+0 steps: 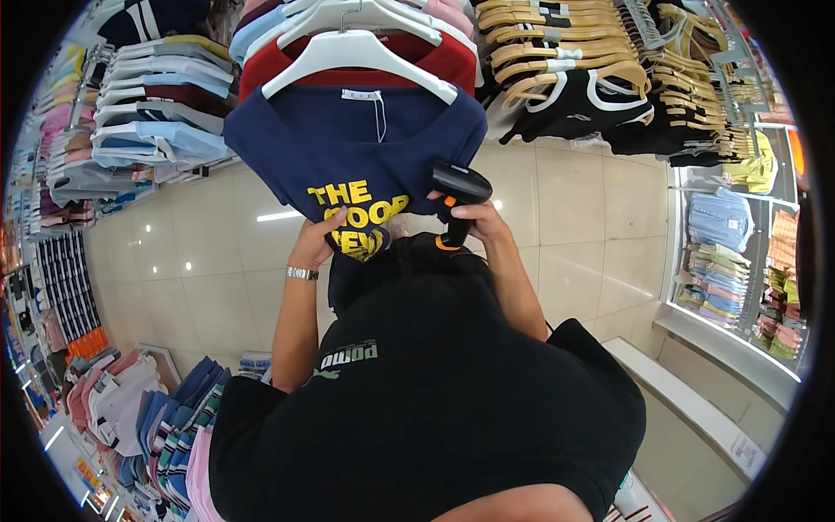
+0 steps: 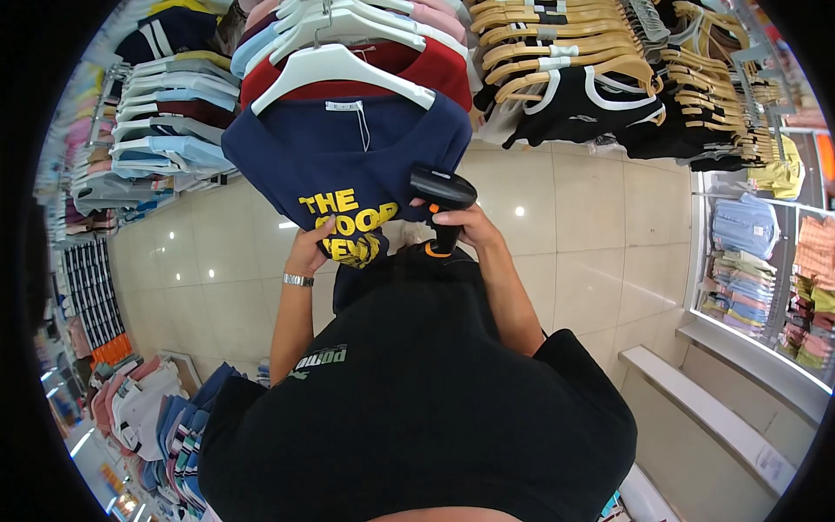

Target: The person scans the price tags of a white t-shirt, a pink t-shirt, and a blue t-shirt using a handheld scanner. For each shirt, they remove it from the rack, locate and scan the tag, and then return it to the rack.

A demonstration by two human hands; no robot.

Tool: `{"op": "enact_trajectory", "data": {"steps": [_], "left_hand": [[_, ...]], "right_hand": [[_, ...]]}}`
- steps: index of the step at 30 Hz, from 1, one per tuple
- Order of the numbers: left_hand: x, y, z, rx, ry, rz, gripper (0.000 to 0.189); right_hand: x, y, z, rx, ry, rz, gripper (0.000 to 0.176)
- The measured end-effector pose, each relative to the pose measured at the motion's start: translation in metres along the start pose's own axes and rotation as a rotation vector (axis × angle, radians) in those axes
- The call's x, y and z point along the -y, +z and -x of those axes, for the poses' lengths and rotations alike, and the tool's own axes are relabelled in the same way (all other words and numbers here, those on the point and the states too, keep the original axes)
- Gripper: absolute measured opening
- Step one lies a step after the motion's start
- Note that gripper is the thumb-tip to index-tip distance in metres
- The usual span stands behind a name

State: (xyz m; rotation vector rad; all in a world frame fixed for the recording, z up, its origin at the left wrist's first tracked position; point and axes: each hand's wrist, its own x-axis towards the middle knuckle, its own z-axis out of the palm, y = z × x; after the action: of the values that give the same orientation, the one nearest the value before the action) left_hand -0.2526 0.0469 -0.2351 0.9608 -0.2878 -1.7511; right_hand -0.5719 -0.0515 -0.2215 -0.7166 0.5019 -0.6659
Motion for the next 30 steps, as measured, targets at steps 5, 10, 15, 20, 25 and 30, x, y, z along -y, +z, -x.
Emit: {"op": "enact_trajectory", "data": {"steps": [5,10,15,20,25,30], "left_hand": [[-0.006,0.001,0.010,-0.003,0.074,-0.123,0.046],[-0.015,-0.005,0.016,-0.033,0.128,-0.177,0.052],[-0.042,-0.001,0.018,-0.052,0.231,0.091,0.051],[-0.058,0.019,0.018,-0.363,0.383,-0.223,0.056],[-0.061,-0.006,0.020,-0.458,0.489,-0.331,0.054],[-0.063,-0.020,0.022,-0.554,0.493,-0.376,0.052]], "right_hand": [[0.003,0.005,0.003,0.057,-0.039,0.021,0.066],[0.023,0.012,0.001,0.006,-0.041,0.013,0.068],[0.038,0.022,-0.004,-0.128,-0.157,0.169,0.065],[0.056,0.019,-0.009,-0.251,-0.136,0.209,0.051],[0.070,0.006,-0.007,-0.330,-0.143,0.237,0.046],[0.076,-0.012,-0.008,-0.366,-0.171,0.300,0.044]]}}
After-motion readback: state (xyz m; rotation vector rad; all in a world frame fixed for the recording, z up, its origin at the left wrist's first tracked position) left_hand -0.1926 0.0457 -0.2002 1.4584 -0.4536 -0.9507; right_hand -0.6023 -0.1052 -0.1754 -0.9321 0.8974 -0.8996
